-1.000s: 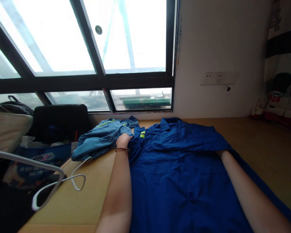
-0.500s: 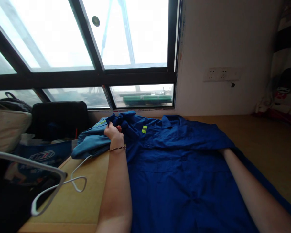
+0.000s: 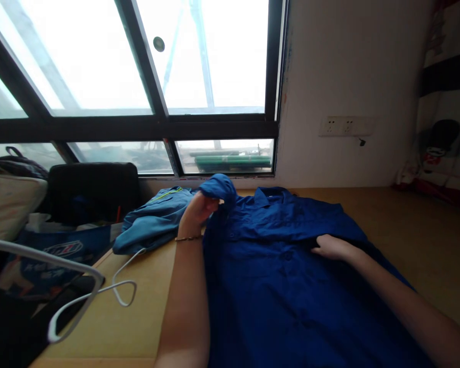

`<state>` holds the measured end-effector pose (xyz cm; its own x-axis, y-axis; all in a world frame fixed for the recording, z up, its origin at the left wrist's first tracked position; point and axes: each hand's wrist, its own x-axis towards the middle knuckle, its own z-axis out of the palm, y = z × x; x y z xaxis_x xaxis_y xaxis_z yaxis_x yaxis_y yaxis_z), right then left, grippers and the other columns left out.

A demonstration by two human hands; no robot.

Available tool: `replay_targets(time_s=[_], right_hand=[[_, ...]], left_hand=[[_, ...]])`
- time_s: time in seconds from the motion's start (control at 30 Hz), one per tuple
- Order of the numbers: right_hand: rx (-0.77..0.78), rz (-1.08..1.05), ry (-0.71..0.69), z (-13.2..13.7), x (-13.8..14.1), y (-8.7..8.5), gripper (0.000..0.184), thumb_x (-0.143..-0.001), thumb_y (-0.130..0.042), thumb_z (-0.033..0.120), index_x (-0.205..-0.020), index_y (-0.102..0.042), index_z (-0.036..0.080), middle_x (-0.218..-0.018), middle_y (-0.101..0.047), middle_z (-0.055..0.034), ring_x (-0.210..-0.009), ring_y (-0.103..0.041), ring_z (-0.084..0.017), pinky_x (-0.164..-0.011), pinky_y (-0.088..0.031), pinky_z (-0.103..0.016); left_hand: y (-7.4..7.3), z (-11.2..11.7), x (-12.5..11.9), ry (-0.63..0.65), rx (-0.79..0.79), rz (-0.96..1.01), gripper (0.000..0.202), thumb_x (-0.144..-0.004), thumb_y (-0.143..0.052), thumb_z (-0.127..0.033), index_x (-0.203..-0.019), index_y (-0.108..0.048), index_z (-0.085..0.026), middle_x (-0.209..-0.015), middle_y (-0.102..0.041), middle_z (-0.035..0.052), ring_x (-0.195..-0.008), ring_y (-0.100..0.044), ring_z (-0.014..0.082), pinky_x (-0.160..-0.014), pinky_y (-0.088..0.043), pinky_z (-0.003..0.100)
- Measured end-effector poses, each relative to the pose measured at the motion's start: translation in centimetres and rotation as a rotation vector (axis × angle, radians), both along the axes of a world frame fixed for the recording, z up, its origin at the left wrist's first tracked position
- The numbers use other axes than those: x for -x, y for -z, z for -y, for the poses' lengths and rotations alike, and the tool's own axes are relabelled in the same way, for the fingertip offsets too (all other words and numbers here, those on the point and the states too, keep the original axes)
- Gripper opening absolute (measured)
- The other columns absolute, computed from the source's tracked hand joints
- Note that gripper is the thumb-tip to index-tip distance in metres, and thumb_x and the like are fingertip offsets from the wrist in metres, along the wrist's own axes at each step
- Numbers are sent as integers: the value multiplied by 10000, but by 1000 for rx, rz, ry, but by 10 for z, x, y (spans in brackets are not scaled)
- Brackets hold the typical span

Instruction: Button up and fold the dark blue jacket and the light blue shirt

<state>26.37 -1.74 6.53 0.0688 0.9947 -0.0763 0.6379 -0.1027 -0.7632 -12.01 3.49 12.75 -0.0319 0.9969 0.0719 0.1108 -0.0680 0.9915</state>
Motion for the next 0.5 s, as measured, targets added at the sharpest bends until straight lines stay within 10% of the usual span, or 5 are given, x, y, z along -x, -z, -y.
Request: replay_targets(time_s=[0.13, 0.23, 0.33, 0.5], right_hand=[[230, -226, -385, 4, 9, -45, 348, -605, -698, 440, -790, -651, 149, -779, -654, -78, -713, -602, -223, -610, -476, -301], [33, -339, -189, -18, 20, -63, 502, -642, -618, 545, -966, -613, 161, -864, -645, -97, -728, -605, -215, -585, -478, -297], [-76, -203, -32, -50, 40, -45, 550, -633, -622, 543, -1015, -583, 149, -842, -639, -103, -735, -604, -222, -613, -474, -307], [-272, -92, -139, -77, 91, 24, 592, -561, -701, 325, -1091, -529, 127, -970, -614, -113, -930, -559, -249, -820, -420, -335]], left_hand=[[-11, 10, -54, 473, 201, -480, 392, -702, -604, -356, -1043, -564, -167, -716, -627, 29, -583, -585, 176, -559, -461, 292], [-9, 11, -84, 409, -137, -739, 447, -781, -509, -307, -1217, -458, -222, -993, -619, 46, -881, -586, 207, -786, -441, 310], [3, 4, -97, 305, -368, -925, 493, -789, -493, -224, -1272, -394, -229, -1214, -508, 59, -1121, -452, 199, -950, -330, 286], [36, -20, -76, 30, 36, -1184, 563, -550, -717, -158, -1081, -535, -101, -1110, -531, 212, -1023, -506, 340, -826, -403, 396]])
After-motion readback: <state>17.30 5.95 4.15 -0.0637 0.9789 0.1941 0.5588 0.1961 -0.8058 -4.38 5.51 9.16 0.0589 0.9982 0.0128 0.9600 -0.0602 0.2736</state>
